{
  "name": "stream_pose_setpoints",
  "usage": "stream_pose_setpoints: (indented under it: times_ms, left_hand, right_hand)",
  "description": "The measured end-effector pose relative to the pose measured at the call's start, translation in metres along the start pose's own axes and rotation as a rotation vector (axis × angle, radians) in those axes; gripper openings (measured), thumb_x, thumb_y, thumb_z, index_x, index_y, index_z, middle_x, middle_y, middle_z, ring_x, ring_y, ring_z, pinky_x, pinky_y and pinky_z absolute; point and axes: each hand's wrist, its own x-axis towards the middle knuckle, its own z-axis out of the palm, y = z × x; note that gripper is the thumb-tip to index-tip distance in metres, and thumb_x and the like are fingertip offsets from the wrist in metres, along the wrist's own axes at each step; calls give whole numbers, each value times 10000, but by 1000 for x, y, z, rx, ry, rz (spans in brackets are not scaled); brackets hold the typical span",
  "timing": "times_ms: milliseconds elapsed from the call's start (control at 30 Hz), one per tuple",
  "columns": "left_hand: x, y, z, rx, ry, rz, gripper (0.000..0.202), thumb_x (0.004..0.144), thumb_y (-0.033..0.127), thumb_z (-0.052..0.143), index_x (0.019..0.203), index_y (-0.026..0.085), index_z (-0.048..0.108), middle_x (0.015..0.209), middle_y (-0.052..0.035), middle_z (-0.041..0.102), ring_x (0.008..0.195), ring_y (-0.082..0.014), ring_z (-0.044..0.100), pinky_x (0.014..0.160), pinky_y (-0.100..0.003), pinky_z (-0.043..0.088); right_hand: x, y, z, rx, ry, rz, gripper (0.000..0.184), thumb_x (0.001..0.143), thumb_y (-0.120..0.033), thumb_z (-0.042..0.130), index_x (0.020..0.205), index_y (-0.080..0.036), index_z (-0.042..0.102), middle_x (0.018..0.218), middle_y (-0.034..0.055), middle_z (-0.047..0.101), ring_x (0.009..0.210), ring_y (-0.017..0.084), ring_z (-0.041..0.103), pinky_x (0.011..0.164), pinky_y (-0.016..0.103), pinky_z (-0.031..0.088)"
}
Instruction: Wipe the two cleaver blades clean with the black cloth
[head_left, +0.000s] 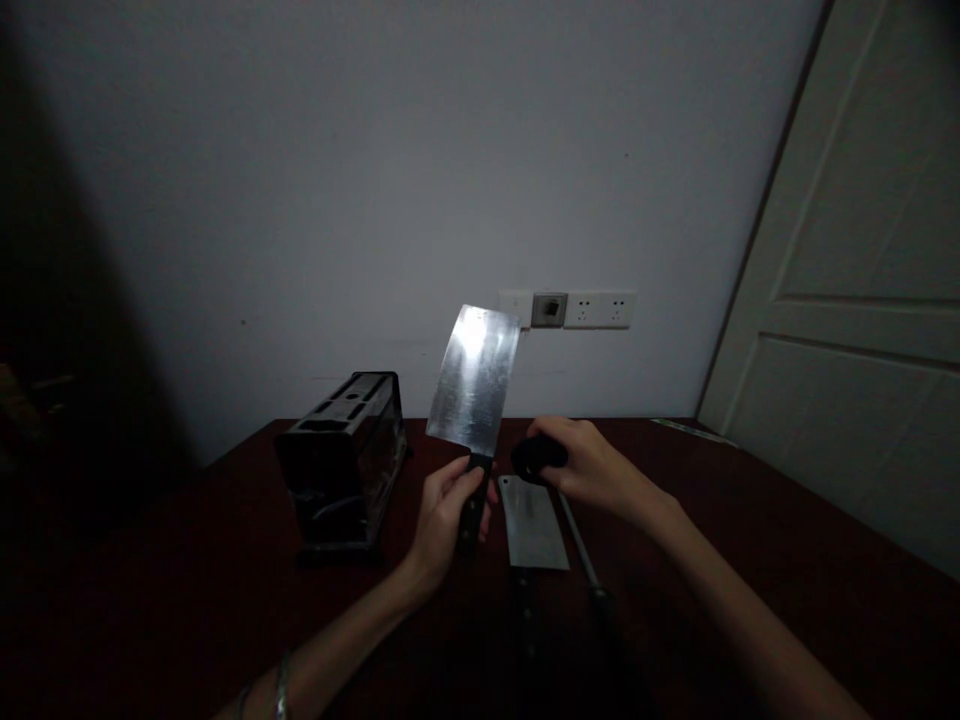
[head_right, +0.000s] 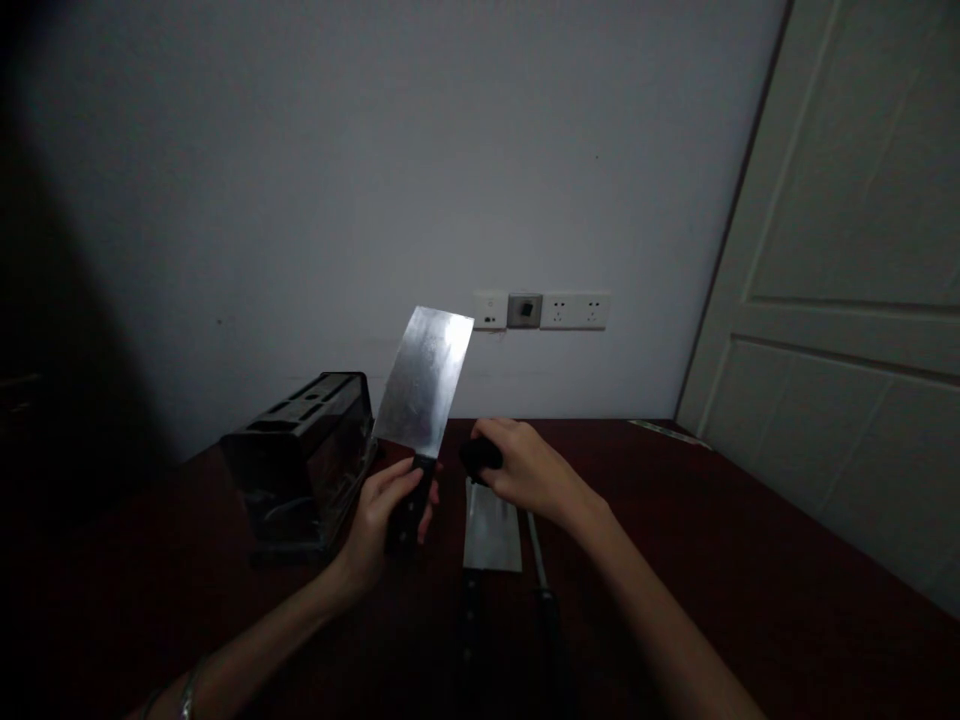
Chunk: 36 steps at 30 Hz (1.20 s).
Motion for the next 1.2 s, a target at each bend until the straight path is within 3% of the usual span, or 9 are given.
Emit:
stream_pose_setpoints:
  times_ms: [233,333,433,700,800,1000,1200]
  left_hand:
    - [9,-15,-1,-18,-42,-94,284,762,427,495,841,156,455,633,22,544,407,-62,466,364,-178,381]
    - [12,-22,-2,-4,-61,-85,288,769,440,486,839,173,404,689,-2,589,428,-80,502,367,-195,405]
    - [16,-26,-4,8,-10,-59,288,763,439,493,811,191,354,735,-15,616,398,-76,493,341,-194,389]
    - [25,-33,-12,134,266,-27,267,655,308,590,808,172,419,486,78,503,294,-61,403,290,-159,273]
    - [26,-30,-12,172,248,-60,220,624,270,590,770,147,480,450,74,485,279,-58,389,291,-163,256]
    - [18,-32,-1,153,162,-93,242,627,321,582,753,119,541,394,76,440,280,-58,367,299,-166,245]
    - [13,-33,3,153,165,-70,237,631,313,575,761,119,532,386,82,423,284,-60,363,297,-166,258]
  right_hand:
    - [-2,2,-17,-33,143,-4,185,647,-80,493,803,-179,496,720,8,544,629,123,495,564,228,352]
    - [-1,0,-18,-49,209,-18,160,659,-91,507,796,-172,494,721,13,541,642,128,501,565,229,356]
    - [-1,-4,-13,-44,234,-47,171,661,-68,502,800,-168,498,728,18,541,667,133,510,576,229,366]
    - [0,-8,16,-29,205,-174,322,627,13,457,887,-171,505,825,54,560,792,177,515,661,276,420]
    - [-1,-7,34,-51,284,-303,340,639,23,437,923,-159,480,896,94,585,852,208,498,704,324,441]
    - [-5,-5,70,-118,334,-490,171,755,-64,442,907,-141,464,953,157,605,852,230,508,699,370,480]
    - [-7,1,77,-54,256,-461,239,733,-52,437,953,-141,456,990,147,599,894,216,530,726,344,493]
